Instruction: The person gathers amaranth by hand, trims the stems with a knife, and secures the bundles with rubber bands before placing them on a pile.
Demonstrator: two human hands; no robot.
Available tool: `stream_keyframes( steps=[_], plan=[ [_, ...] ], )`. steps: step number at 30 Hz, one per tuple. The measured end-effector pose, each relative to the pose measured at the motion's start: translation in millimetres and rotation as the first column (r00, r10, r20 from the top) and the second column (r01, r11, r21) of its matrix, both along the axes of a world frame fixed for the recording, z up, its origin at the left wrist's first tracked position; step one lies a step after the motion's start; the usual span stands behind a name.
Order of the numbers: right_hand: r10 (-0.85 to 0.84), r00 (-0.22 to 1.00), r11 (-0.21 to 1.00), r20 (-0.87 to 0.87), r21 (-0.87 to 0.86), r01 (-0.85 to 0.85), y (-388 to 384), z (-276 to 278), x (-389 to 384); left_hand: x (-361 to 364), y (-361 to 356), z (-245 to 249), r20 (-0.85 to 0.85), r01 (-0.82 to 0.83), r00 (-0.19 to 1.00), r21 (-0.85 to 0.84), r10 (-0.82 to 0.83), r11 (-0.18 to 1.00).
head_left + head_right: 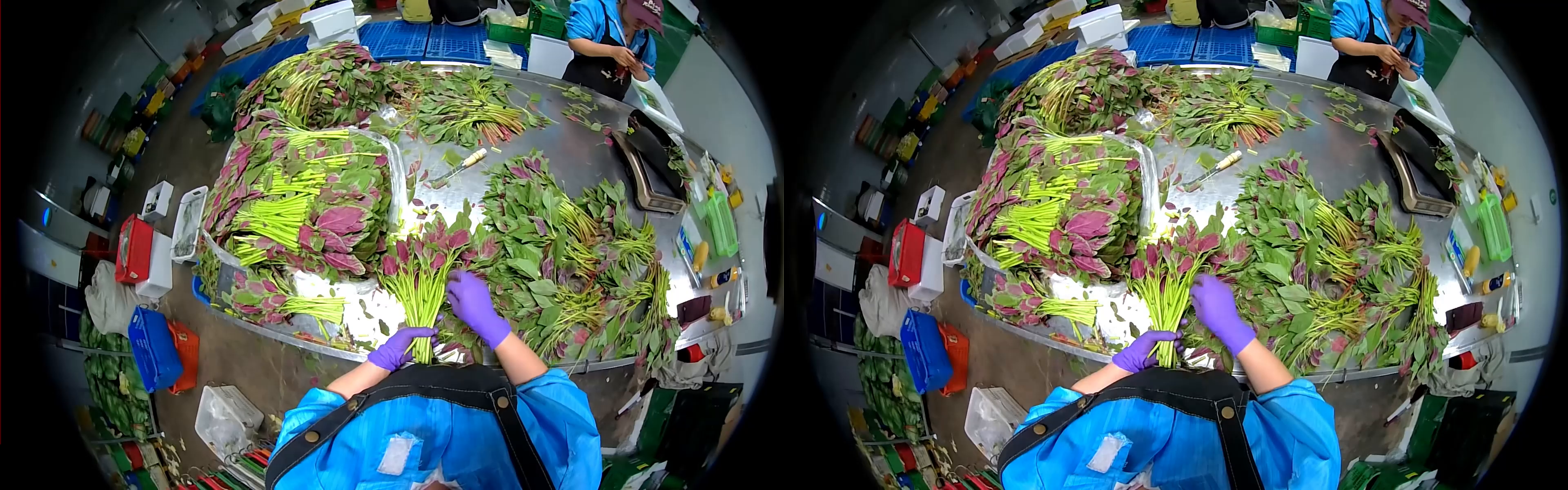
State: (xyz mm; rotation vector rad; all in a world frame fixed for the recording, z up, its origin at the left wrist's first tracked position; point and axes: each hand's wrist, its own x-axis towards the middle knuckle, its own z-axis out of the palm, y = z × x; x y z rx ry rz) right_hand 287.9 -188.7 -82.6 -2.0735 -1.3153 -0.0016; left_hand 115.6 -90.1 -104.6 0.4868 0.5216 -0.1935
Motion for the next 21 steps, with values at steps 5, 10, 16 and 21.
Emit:
stream_keyframes(
  steps=[5,10,16,21],
  plan=[
    [0.269,0.556,0.796,-0.786,-0.144,-0.588,-35.7,15.5,-3.1,-0.7,3.6,0.3,-0.069,0.043,0.997,0.054,-0.039,0.998],
    [-0.039,0.487,0.687,-0.872,-0.378,-0.621,-37.0,30.8,23.9,0.4,2.5,-2.4,-0.017,0.008,1.0,0.04,-0.007,0.999],
    [-0.295,0.862,0.955,-0.411,-0.092,0.283,16.1,-48.0,46.3,-0.3,1.4,0.6,-0.043,0.023,0.999,0.076,-0.02,0.997],
    [-0.321,0.895,0.934,-0.311,-0.262,0.244,33.9,-59.1,53.0,-1.2,2.0,-2.6,-0.036,0.028,0.999,0.074,-0.025,0.997]
  ],
)
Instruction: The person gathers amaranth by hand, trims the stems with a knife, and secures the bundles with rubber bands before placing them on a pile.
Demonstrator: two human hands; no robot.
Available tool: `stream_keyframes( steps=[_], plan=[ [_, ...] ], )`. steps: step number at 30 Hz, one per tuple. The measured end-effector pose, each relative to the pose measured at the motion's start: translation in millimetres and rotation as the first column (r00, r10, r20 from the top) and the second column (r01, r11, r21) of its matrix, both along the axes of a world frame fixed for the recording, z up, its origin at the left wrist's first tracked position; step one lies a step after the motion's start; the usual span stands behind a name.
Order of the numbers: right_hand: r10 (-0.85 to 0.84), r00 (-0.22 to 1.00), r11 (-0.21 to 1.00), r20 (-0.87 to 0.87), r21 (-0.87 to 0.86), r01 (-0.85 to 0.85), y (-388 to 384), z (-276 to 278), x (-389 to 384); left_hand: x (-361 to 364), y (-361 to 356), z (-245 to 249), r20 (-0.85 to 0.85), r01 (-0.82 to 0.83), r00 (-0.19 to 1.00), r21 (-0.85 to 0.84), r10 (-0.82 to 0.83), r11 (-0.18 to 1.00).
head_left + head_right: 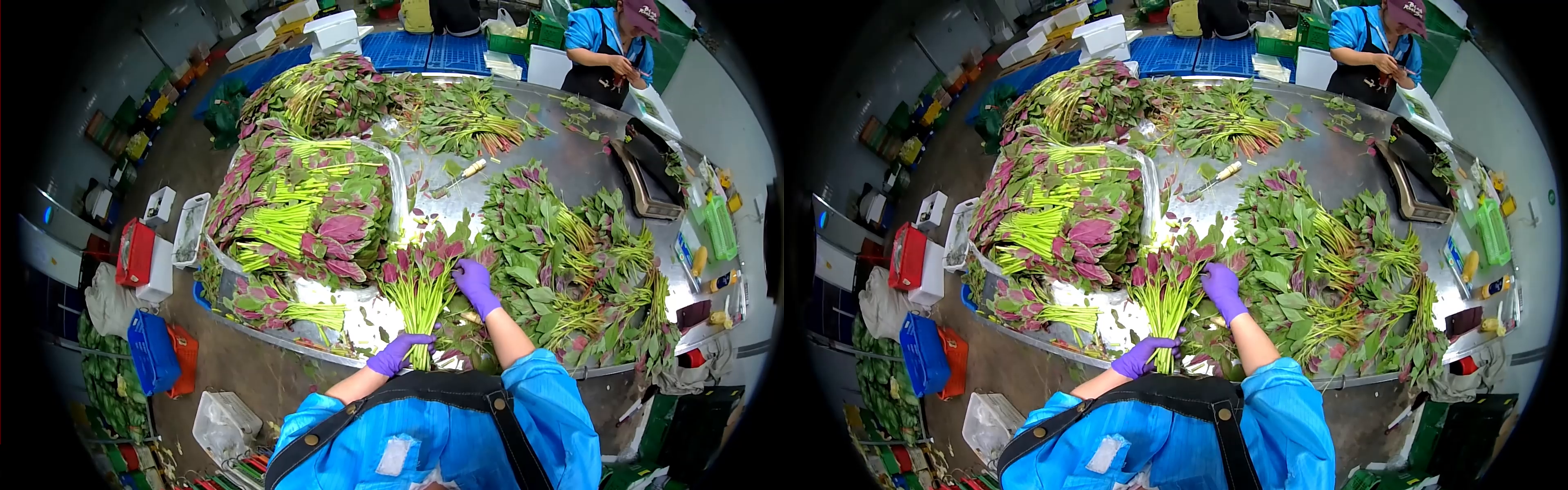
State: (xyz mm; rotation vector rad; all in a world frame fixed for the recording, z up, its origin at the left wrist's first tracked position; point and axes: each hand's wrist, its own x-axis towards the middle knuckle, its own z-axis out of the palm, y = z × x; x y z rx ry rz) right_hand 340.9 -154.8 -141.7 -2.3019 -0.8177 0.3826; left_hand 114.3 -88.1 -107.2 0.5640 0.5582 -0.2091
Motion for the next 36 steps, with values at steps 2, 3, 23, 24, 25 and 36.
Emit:
stream_keyframes(
  steps=[2,3,23,24,25,36],
  plan=[
    [0.034,0.989,0.997,0.147,0.065,-0.044,-2.8,-0.3,-1.8,1.1,1.2,1.3,-0.015,-0.003,1.0,0.017,0.003,1.0],
    [0.036,0.989,0.997,0.145,0.062,-0.046,-4.8,5.9,-5.0,1.6,1.6,-0.7,-0.029,0.005,1.0,0.037,-0.004,0.999],
    [-0.111,0.889,0.864,-0.443,0.4,0.307,-40.8,31.1,8.9,28.9,20.6,58.0,0.182,0.16,0.957,0.313,-0.224,0.936],
    [-0.111,0.891,0.862,-0.441,0.402,0.307,-41.6,22.9,16.8,30.8,22.3,58.0,0.188,0.149,0.957,0.336,-0.221,0.93],
    [-0.199,0.864,0.777,-0.462,0.463,0.427,-44.7,17.9,26.6,31.6,23.1,58.3,0.195,0.136,0.957,0.357,-0.216,0.924],
    [-0.114,0.968,0.993,0.224,0.059,0.103,-71.9,91.4,4.6,36.6,14.7,41.0,0.173,0.028,0.981,0.308,-0.085,0.951]
  ],
)
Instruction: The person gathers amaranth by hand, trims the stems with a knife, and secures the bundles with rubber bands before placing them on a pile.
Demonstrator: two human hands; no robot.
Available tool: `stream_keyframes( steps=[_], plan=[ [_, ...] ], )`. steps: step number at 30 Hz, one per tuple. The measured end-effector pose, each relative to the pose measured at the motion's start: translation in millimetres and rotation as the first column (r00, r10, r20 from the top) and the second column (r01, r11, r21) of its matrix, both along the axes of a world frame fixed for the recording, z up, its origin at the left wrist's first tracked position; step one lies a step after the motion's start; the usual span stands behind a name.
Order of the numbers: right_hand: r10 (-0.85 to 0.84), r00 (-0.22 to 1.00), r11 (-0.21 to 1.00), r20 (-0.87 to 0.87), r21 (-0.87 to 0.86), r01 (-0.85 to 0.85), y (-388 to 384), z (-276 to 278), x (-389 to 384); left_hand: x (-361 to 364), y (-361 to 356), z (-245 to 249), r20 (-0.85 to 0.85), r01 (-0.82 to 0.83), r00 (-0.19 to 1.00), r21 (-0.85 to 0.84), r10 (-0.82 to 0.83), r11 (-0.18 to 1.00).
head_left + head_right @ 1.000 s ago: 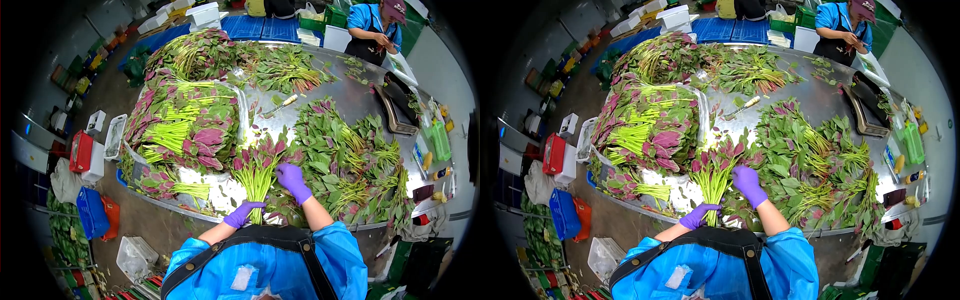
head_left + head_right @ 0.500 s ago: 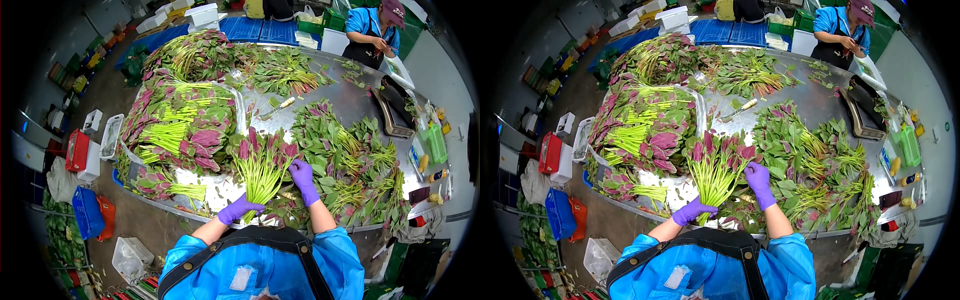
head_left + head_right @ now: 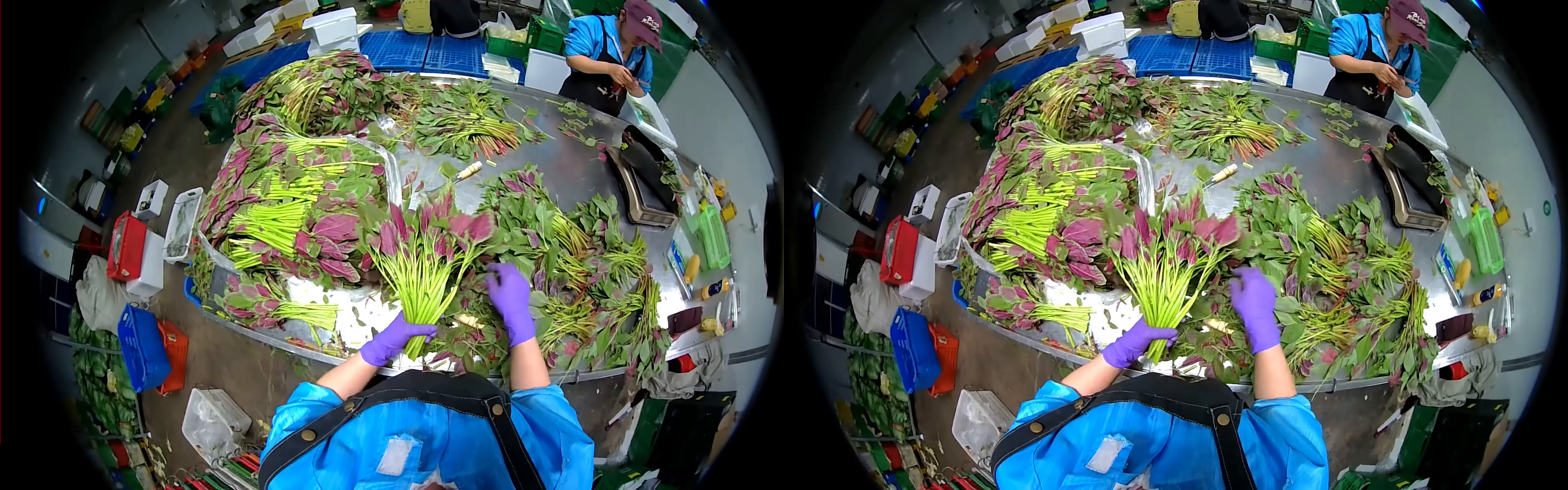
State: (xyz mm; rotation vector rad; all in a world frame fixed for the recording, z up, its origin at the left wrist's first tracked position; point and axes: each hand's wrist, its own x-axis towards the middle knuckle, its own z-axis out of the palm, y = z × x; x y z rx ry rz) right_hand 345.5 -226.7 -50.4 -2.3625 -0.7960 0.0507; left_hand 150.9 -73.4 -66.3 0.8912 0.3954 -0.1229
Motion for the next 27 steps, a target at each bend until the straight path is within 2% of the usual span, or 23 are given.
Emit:
stream_keyframes(
  steps=[1,2,3,5,6,8,9,10,11,12,13,14,16,17,18,20,21,23,24,25,26,27],
  plan=[
    [0.054,0.991,0.998,-0.118,-0.013,-0.056,4.8,-2.0,-8.9,-0.8,0.1,-10.6,-0.037,0.02,0.999,-0.086,-0.024,0.996],
    [0.106,0.966,0.993,-0.237,-0.018,-0.114,8.2,-6.3,-17.1,-2.8,-2.3,-20.8,-0.04,0.025,0.999,-0.086,-0.028,0.996],
    [0.103,0.965,0.994,-0.239,-0.018,-0.111,8.9,-14.5,-24.6,-4.6,-6.5,-29.2,-0.116,-0.005,0.993,-0.122,-0.01,0.992],
    [0.279,0.893,0.936,-0.353,-0.108,-0.336,9.7,-37.6,-35.3,-11.5,-13.4,-35.1,-0.219,-0.039,0.976,-0.178,-0.001,0.983],
    [0.281,0.891,0.935,-0.356,-0.106,-0.337,10.3,-49.1,-37.7,-16.6,-14.8,-34.0,-0.232,-0.039,0.973,-0.212,-0.011,0.977],
    [0.259,0.665,0.912,-0.701,-0.049,-0.407,10.7,-66.6,-43.7,-25.3,-15.6,-24.8,-0.247,0.006,0.968,-0.156,-0.045,0.988],
    [0.165,0.382,0.963,-0.909,0.064,-0.263,11.3,-60.8,-51.3,-30.2,-13.8,-28.8,-0.252,0.004,0.967,-0.157,-0.044,0.988],
    [0.164,0.379,0.963,-0.911,0.064,-0.263,12.1,-57.5,-55.7,-34.3,-10.8,-36.3,-0.205,0.015,0.976,-0.275,-0.074,0.961],
    [0.13,0.248,0.974,-0.96,0.077,-0.214,13.1,-54.7,-58.2,-35.7,-8.7,-41.8,-0.152,0.031,0.984,-0.387,-0.097,0.921],
    [0.102,0.111,0.983,-0.989,0.083,-0.163,14.6,-53.3,-60.4,-34.7,-7.8,-43.4,-0.151,0.032,0.984,-0.388,-0.097,0.921],
    [0.068,0.05,0.991,-0.996,0.061,-0.123,17.4,-64.6,-66.2,-33.1,-6.6,-44.9,-0.109,0.075,0.985,-0.427,-0.133,0.901],
    [0.068,0.052,0.99,-0.996,0.061,-0.123,17.0,-68.0,-72.8,-31.8,-5.5,-45.9,-0.064,0.119,0.984,-0.462,-0.167,0.879],
    [0.249,-0.182,0.963,-0.951,0.263,-0.056,18.8,-68.9,-89.9,-30.8,-5.7,-40.3,-0.1,0.131,0.975,-0.456,-0.197,0.88],
    [0.338,-0.004,0.94,-0.941,0.337,-0.051,23.5,-85.1,-102.9,-30.2,-7.4,-35.1,-0.104,0.147,0.976,-0.333,-0.192,0.931],
    [0.338,-0.005,0.94,-0.941,0.337,-0.053,22.7,-84.6,-102.7,-30.5,-8.4,-31.9,-0.108,0.16,0.977,-0.204,-0.184,0.966],
    [0.36,0.003,0.933,-0.933,0.36,-0.014,20.9,-82.7,-99.0,-36.6,-6.1,-36.4,-0.073,0.149,0.983,-0.209,-0.167,0.966],
    [0.489,0.021,0.871,-0.872,0.49,0.039,19.5,-73.2,-94.8,-41.6,-4.8,-34.0,-0.101,0.073,0.989,-0.319,-0.11,0.945],
    [0.494,0.016,0.869,-0.869,0.494,0.019,16.0,-78.6,-91.3,-46.7,-5.2,-34.3,-0.168,-0.055,0.985,-0.526,-0.04,0.848],
    [0.497,0.014,0.868,-0.868,0.497,0.001,15.8,-78.2,-90.6,-48.4,-6.8,-37.9,-0.167,-0.051,0.985,-0.524,-0.044,0.85],
    [0.502,0.078,0.865,-0.861,0.499,-0.059,17.3,-70.2,-92.5,-48.3,-8.7,-42.5,-0.158,-0.021,0.985,-0.527,-0.074,0.85],
    [0.35,0.005,0.937,-0.937,0.349,-0.028,17.3,-72.3,-96.9,-44.4,-9.1,-45.5,-0.141,0.015,0.985,-0.523,-0.104,0.852],
    [0.249,-0.014,0.967,-0.968,0.249,-0.058,22.3,-57.0,-96.8,-39.3,-11.7,-45.7,-0.154,0.03,0.983,-0.384,-0.096,0.923]
  ],
)
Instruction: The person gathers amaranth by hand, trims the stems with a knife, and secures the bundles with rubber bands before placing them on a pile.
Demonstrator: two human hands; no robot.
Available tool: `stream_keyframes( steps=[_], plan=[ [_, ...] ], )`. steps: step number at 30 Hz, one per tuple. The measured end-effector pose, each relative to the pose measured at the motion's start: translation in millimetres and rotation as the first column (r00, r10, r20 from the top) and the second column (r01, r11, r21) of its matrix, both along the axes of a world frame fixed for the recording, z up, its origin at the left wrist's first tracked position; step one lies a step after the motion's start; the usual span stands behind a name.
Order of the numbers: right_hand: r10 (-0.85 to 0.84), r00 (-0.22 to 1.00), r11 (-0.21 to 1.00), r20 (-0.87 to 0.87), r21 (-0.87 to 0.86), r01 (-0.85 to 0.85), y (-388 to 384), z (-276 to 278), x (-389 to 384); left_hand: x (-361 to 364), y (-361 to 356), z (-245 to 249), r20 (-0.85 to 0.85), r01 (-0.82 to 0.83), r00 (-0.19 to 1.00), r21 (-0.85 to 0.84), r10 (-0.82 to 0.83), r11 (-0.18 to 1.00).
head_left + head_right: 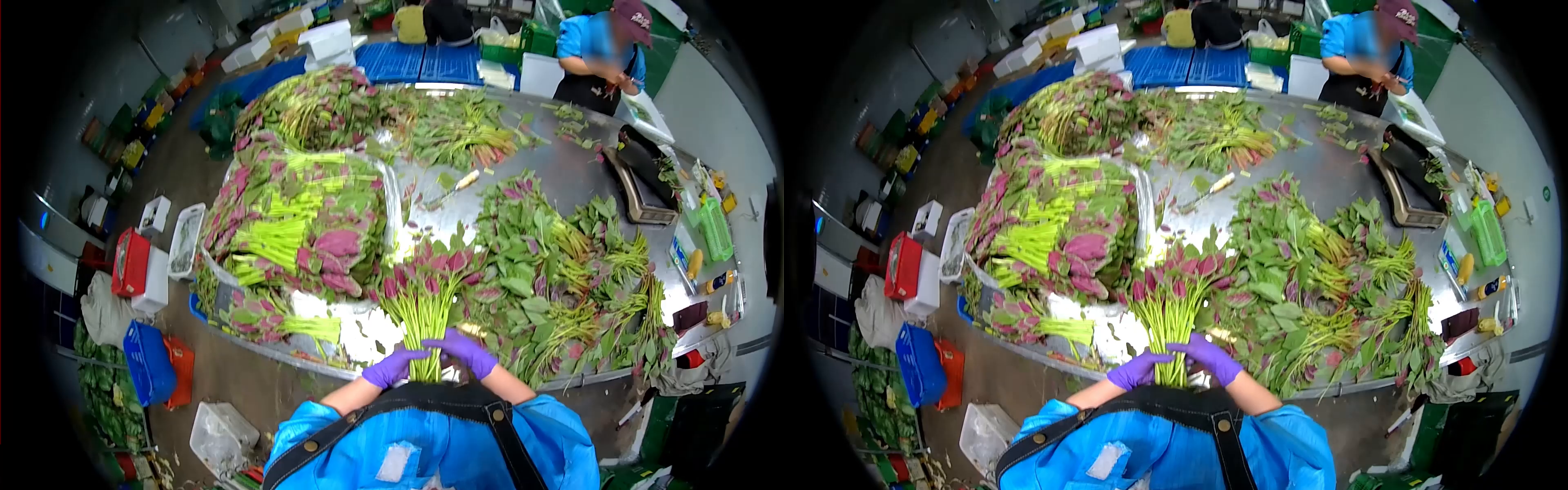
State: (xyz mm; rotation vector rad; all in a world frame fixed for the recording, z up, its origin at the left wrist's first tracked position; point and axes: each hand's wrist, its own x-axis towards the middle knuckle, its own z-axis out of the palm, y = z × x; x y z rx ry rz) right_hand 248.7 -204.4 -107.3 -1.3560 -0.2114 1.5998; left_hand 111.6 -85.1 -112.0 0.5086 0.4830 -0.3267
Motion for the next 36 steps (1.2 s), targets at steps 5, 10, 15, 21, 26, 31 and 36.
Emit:
stream_keyframes(
  steps=[5,10,15,21,26,31,36],
  plan=[
    [-0.141,0.958,0.956,0.248,0.286,0.066,6.6,9.3,0.5,13.3,6.3,12.4,0.092,-0.004,0.995,0.302,-0.025,0.953],
    [-0.115,0.993,0.968,0.03,0.227,0.105,3.5,-28.4,9.1,12.5,9.1,16.6,-0.055,0.013,0.998,0.004,-0.013,1.0],
    [-0.05,0.974,0.988,0.222,0.152,0.016,1.6,-35.3,-7.7,2.7,12.4,6.4,-0.209,0.068,0.973,-0.169,-0.103,0.983],
    [-0.171,0.963,0.95,0.208,0.293,0.106,0.8,-18.9,-4.9,8.2,9.0,16.5,-0.037,-0.001,0.999,0.166,0.008,0.986],
    [-0.113,0.994,0.976,-0.002,0.186,0.111,-6.4,-15.2,2.9,3.1,9.5,4.9,-0.091,-0.025,0.996,-0.003,0.024,1.0],
    [-0.084,0.996,0.972,0.025,0.223,0.077,-4.1,-28.4,-18.0,-0.5,-6.2,11.5,-0.096,-0.047,0.994,0.118,0.058,0.992],
    [-0.156,0.984,0.96,0.089,0.247,0.13,-5.9,-16.0,-13.0,1.2,-0.1,37.8,-0.099,-0.014,0.995,0.11,0.025,0.994]
  ],
)
